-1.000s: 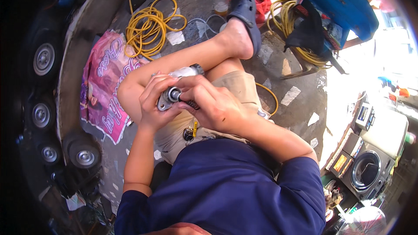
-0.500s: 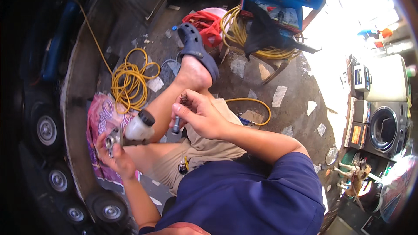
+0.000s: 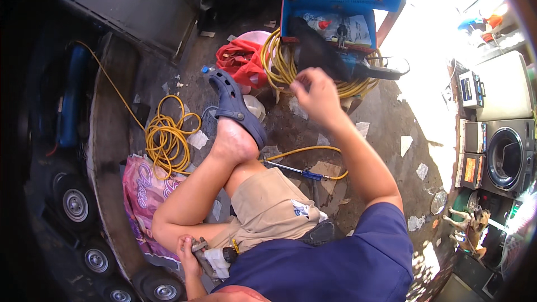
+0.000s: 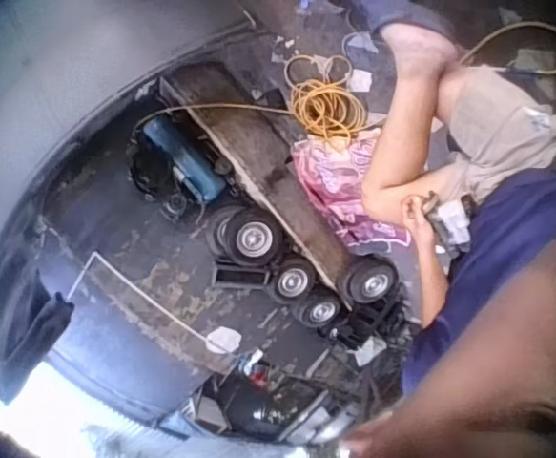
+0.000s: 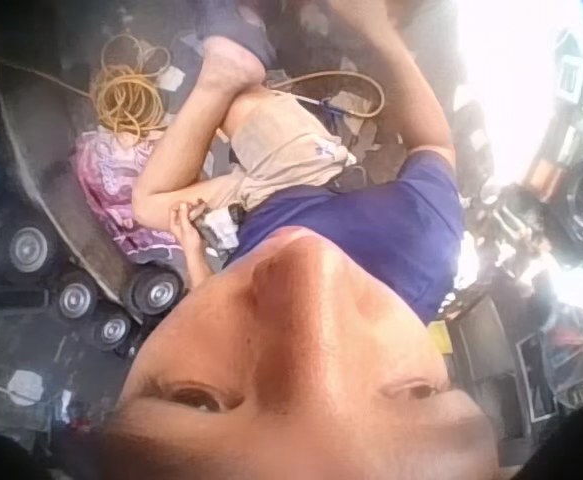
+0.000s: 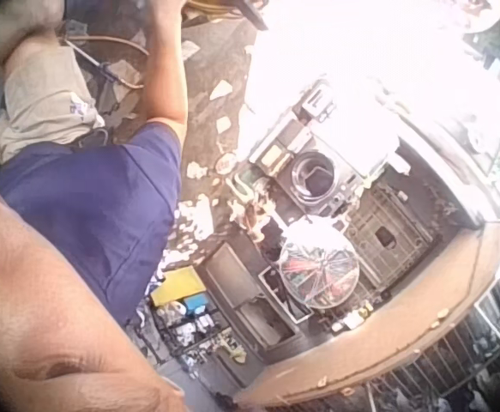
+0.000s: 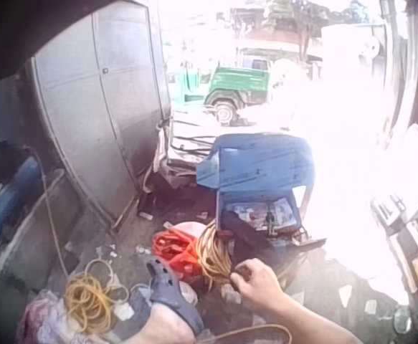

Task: Disassembling and assembling the internal components of a vehicle brake master cylinder.

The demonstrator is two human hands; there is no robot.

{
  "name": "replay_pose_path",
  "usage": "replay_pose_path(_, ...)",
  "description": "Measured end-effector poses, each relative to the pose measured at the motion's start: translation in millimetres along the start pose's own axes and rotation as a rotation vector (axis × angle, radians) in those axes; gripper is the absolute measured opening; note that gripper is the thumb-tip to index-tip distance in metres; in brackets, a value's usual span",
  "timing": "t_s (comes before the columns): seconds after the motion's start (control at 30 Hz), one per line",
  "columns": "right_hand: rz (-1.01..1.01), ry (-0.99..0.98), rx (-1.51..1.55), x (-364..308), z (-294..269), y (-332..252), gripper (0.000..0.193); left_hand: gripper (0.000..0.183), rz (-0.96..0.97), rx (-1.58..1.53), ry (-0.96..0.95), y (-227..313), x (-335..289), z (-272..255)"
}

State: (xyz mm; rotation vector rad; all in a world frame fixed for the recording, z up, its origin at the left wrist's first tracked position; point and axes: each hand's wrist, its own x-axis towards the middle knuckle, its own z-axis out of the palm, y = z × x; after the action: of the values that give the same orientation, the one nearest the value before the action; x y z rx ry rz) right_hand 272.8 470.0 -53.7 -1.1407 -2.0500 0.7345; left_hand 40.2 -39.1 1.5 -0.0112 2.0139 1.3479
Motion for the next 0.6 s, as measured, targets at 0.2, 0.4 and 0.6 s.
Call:
replay_pose_path(0.2, 0.035, 0.323, -0.281, 94, 4, 66, 0.043, 0.015, 0.22, 0.182, 0.216, -15, -30, -9)
replay_pose_path(0.4, 0.087, 0.062, -0.315, 107, 10, 64, 0.031, 0.046, 0.059, 0.442, 0.478, -27, -49, -30)
replay_pose_path(0.6, 0.02, -0.182, -0.422, 99, 2, 67, 0.016, 0.033, 0.513, 0.877, 0.545, 10, -37, 4)
